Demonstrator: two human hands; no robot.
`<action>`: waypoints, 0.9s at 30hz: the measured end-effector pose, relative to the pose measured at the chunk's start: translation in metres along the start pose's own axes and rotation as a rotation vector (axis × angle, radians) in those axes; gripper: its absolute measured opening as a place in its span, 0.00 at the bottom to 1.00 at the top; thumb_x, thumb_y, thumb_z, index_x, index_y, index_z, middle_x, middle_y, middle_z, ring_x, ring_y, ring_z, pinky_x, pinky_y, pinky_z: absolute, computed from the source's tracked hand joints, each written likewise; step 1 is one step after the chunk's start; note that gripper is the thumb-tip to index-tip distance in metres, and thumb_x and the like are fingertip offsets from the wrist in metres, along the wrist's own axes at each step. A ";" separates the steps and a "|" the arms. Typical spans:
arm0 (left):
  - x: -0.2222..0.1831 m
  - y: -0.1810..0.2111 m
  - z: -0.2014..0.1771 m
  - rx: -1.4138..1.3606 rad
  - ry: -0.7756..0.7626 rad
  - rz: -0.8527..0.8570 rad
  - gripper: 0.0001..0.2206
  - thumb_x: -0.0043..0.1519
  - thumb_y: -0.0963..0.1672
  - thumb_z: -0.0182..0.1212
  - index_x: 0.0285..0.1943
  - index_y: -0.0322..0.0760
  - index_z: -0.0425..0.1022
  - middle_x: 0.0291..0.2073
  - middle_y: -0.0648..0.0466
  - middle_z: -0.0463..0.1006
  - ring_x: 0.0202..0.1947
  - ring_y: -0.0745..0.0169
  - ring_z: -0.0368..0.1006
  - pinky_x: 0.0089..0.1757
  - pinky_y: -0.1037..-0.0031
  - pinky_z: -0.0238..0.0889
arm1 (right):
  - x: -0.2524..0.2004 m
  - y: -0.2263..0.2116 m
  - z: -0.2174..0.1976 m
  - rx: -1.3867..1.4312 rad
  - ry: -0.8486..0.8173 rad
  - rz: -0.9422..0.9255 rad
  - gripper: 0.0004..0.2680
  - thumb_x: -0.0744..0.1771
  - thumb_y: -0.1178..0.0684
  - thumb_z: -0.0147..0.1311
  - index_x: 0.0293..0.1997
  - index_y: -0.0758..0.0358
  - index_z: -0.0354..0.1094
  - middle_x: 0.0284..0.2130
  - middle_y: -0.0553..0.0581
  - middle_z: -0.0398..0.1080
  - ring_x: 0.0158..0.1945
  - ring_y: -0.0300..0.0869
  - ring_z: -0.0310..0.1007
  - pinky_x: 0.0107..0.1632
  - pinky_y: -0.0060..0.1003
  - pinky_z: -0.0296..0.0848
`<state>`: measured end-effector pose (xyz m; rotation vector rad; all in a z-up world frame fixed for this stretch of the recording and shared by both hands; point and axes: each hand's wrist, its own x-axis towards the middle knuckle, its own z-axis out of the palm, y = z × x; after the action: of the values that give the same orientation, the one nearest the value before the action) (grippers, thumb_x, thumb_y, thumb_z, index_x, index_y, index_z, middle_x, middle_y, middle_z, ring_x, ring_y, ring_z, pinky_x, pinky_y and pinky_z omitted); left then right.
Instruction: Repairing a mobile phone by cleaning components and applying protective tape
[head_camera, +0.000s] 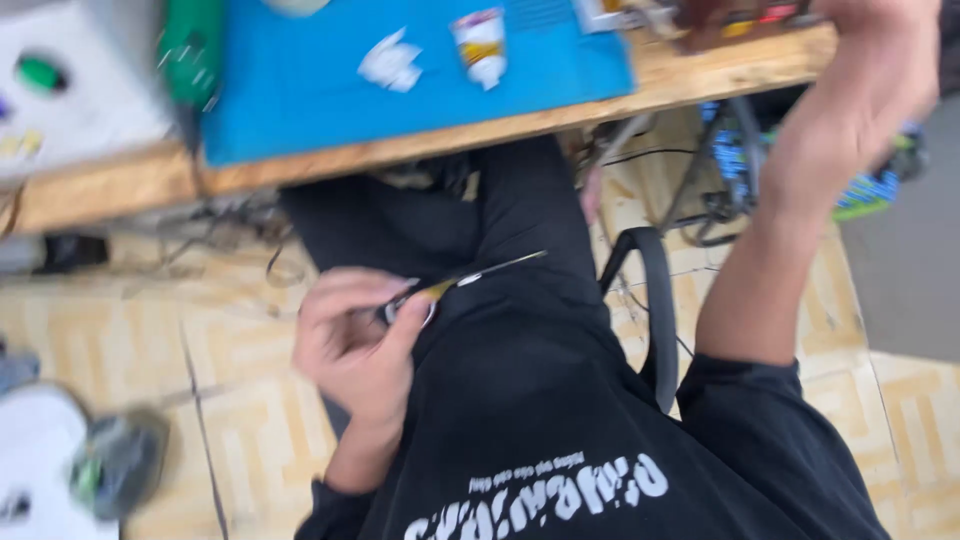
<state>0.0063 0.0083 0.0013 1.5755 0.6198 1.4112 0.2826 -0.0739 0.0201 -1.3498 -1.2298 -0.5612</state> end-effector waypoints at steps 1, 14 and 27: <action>-0.002 0.003 -0.001 0.048 0.039 -0.014 0.09 0.46 0.36 0.61 0.29 0.33 0.63 0.23 0.49 0.66 0.27 0.62 0.65 0.34 0.80 0.62 | -0.008 -0.031 0.012 0.055 -0.027 0.014 0.13 0.69 0.52 0.33 0.32 0.76 0.55 0.29 0.63 0.54 0.34 0.47 0.52 0.38 0.41 0.53; -0.008 0.019 -0.020 -0.016 -0.051 0.050 0.11 0.45 0.37 0.63 0.30 0.35 0.63 0.24 0.50 0.68 0.27 0.64 0.66 0.32 0.82 0.61 | -0.031 -0.155 0.059 0.500 -0.630 0.202 0.10 0.59 0.67 0.54 0.39 0.74 0.57 0.31 0.64 0.67 0.38 0.47 0.69 0.44 0.34 0.68; -0.004 0.018 -0.024 -0.024 -0.150 0.143 0.13 0.45 0.36 0.64 0.31 0.37 0.63 0.25 0.51 0.71 0.27 0.62 0.71 0.36 0.80 0.60 | -0.035 -0.158 0.061 0.433 -0.586 0.269 0.08 0.60 0.67 0.53 0.36 0.72 0.59 0.26 0.61 0.68 0.33 0.44 0.70 0.42 0.33 0.62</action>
<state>-0.0210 0.0041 0.0132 1.7162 0.4067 1.3836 0.1112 -0.0638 0.0414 -1.3077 -1.4911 0.3082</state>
